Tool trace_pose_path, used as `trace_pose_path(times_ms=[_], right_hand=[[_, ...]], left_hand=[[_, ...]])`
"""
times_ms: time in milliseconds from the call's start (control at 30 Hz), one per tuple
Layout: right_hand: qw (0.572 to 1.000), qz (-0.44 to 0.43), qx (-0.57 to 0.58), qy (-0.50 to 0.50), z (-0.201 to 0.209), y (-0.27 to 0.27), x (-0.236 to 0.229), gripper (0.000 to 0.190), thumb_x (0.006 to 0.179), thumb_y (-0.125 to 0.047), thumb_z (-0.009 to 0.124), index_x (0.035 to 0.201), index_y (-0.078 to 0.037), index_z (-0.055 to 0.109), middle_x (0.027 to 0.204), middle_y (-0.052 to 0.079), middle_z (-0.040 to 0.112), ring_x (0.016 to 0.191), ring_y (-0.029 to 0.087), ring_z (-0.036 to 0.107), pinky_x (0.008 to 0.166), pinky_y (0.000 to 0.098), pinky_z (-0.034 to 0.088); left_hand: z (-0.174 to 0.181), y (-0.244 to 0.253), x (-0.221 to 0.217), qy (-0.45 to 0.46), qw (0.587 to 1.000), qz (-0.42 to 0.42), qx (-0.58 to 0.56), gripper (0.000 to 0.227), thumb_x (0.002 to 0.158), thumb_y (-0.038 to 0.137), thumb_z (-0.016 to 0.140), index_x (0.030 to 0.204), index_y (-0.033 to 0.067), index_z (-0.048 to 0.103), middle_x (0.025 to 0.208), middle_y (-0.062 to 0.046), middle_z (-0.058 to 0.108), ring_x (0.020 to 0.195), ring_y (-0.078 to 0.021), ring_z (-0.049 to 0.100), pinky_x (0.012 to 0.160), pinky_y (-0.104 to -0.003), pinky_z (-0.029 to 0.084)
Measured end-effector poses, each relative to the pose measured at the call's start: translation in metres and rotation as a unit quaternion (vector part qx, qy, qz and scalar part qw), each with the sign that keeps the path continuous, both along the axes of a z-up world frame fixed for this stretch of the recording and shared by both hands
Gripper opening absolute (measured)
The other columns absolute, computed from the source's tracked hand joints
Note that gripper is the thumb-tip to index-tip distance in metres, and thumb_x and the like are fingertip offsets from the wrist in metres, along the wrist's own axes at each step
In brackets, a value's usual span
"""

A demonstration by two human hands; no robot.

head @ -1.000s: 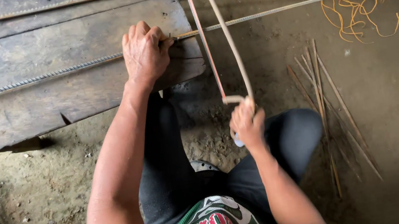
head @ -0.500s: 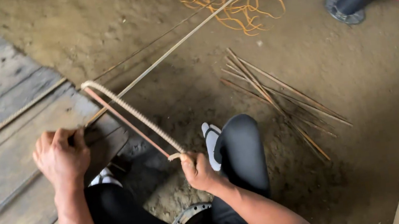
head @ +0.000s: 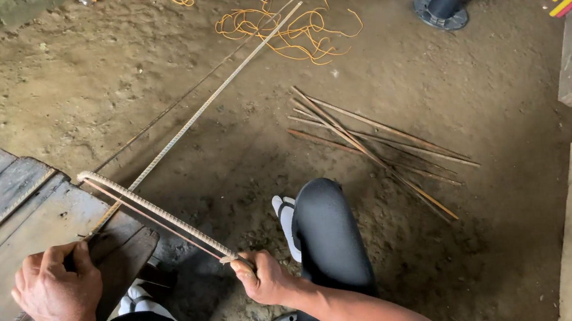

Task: Sawing a thin wooden rod using a hand saw on a wooden workbench

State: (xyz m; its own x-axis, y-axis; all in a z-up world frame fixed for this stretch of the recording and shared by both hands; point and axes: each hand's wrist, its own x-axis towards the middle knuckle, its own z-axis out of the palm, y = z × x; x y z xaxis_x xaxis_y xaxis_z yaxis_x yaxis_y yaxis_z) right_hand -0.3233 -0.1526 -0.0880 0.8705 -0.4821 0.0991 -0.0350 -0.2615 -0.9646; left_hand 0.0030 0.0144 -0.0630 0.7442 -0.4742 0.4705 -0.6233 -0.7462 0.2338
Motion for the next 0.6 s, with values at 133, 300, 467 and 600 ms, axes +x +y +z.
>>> trace_pose_path(times_ms=[133,300,467,600], right_hand=[[1.0,-0.002,-0.03,0.0,0.004,0.002,0.0,0.059,0.106,-0.049,0.039,0.135,-0.005,0.065,0.068,-0.001,0.046,0.058,0.015,0.037,0.057,0.037,0.039],[0.996,-0.022,-0.088,-0.022,-0.001,0.002,0.001,0.056,0.107,-0.047,0.038,0.131,-0.006,0.068,0.075,0.002,0.058,0.063,0.02,0.052,0.067,0.0393,0.048],[0.997,-0.018,-0.073,-0.013,-0.003,0.002,0.0,0.049,0.108,-0.045,0.04,0.122,-0.009,0.07,0.063,-0.003,0.042,0.054,0.015,0.034,0.053,0.0388,0.035],[0.993,-0.041,-0.105,-0.045,-0.025,0.003,-0.001,0.051,0.109,-0.045,0.044,0.122,-0.001,0.066,0.068,0.004,0.052,0.054,0.018,0.043,0.05,0.0405,0.036]], left_hand=[[-0.001,0.001,0.0,-0.02,1.0,-0.003,-0.001,0.017,0.11,0.04,0.075,0.108,0.0238,0.079,0.109,-0.01,0.07,0.106,-0.0345,0.064,0.091,-0.045,0.043],[-0.001,0.001,-0.001,-0.035,0.999,-0.003,-0.002,0.016,0.109,0.04,0.077,0.107,0.0246,0.078,0.109,-0.01,0.07,0.106,-0.0345,0.064,0.093,-0.045,0.045],[0.0,0.002,-0.002,-0.029,1.0,-0.007,-0.006,0.016,0.11,0.039,0.076,0.107,0.0231,0.079,0.11,-0.011,0.071,0.106,-0.0358,0.065,0.091,-0.046,0.044],[-0.001,0.002,-0.002,-0.025,1.0,-0.009,-0.009,0.014,0.11,0.037,0.077,0.106,0.0239,0.078,0.111,-0.009,0.071,0.107,-0.0342,0.064,0.089,-0.045,0.043]])
